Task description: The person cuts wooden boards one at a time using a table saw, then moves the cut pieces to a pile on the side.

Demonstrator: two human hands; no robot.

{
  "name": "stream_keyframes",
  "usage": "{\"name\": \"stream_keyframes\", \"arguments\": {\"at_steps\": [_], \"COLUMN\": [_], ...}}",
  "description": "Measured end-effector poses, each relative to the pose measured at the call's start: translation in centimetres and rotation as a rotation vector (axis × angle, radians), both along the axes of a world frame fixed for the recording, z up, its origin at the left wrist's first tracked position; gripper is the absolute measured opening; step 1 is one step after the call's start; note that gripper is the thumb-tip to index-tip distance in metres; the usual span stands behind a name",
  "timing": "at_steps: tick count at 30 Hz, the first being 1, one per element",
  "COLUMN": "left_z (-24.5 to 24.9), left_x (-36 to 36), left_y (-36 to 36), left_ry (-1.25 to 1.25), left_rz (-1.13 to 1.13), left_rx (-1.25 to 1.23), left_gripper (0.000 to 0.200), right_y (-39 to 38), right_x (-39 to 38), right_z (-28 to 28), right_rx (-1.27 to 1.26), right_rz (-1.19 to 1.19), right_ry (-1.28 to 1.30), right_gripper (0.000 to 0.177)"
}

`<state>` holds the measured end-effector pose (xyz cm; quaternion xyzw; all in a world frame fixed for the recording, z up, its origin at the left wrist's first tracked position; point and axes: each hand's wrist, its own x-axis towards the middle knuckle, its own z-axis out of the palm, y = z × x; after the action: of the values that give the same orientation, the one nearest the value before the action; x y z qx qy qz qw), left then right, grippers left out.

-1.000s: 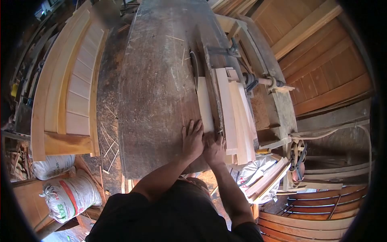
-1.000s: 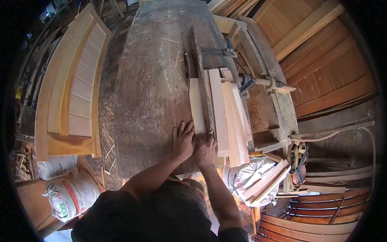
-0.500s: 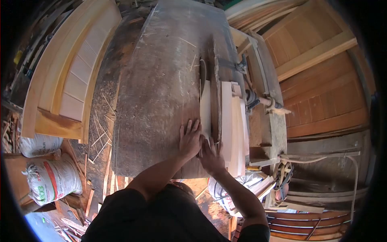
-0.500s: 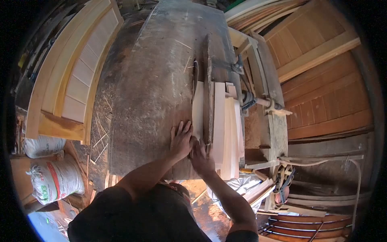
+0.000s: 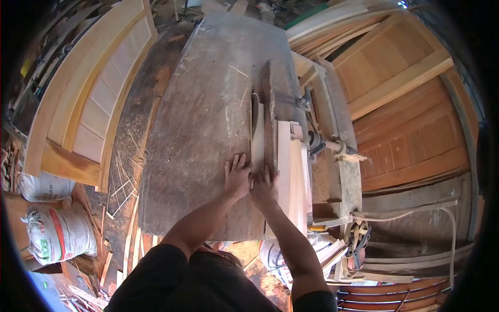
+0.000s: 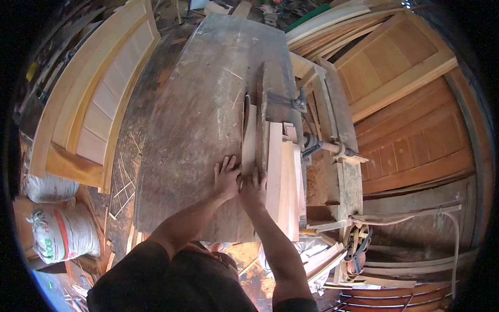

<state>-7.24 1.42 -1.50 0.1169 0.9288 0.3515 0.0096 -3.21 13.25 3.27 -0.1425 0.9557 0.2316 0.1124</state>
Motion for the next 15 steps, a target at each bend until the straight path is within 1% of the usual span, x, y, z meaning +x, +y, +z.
{"name": "stream_keyframes", "arguments": {"at_steps": [2, 5, 6, 7, 8, 9, 10, 11, 12, 13, 15], "left_z": [-0.4, 1.8, 2.6, 3.0, 2.4, 2.0, 1.5, 1.0, 1.6, 2.4, 2.7], "left_x": [0.8, 5.4, 7.9, 10.7, 13.5, 15.1, 15.4, 16.1, 16.9, 16.6, 15.5], "left_y": [-0.4, -1.8, -2.6, -3.7, -4.9, -5.9, -5.9, -6.1, -6.4, -6.3, -6.0], "left_ry": [0.049, 0.079, 0.09, 0.102, 0.139, -0.097, -0.055, -0.028, -0.02, 0.108, 0.144], "left_rz": [-0.013, -0.174, -0.258, -0.353, -0.466, -0.645, -0.599, -0.554, -0.518, -0.456, -0.453], "left_rx": [0.022, -0.084, -0.005, 0.07, 0.053, -0.011, 0.057, 0.124, 0.186, 0.164, 0.115], "left_gripper": [0.042, 0.036, 0.035, 0.033, 0.033, 0.036, 0.035, 0.035, 0.035, 0.033, 0.033], "right_y": [-0.7, -0.2, -0.6, -1.1, -0.5, -0.9, -0.4, -0.2, -0.6, -0.8, -0.4], "right_x": [1.0, 7.0, 10.5, 14.6, 19.6, 23.2, 25.1, 25.5, 26.4, 26.6, 25.9], "right_z": [1.5, -1.3, 0.3, 1.4, 1.1, 1.1, 1.6, 1.2, 1.4, 1.5, 1.8], "right_rx": [-0.085, -0.109, -0.292, -0.392, -0.382, -0.636, -0.733, -0.877, -1.025, -1.102, -1.258], "right_rz": [-0.067, -0.059, -0.146, -0.138, -0.105, -0.26, -0.31, -0.451, -0.609, -0.711, -0.893], "right_ry": [-0.066, 0.032, -0.041, -0.004, -0.003, -0.018, -0.017, 0.034, 0.076, 0.019, -0.09], "right_gripper": [0.059, 0.061, 0.064, 0.068, 0.072, 0.079, 0.084, 0.083, 0.083, 0.085, 0.088]}}
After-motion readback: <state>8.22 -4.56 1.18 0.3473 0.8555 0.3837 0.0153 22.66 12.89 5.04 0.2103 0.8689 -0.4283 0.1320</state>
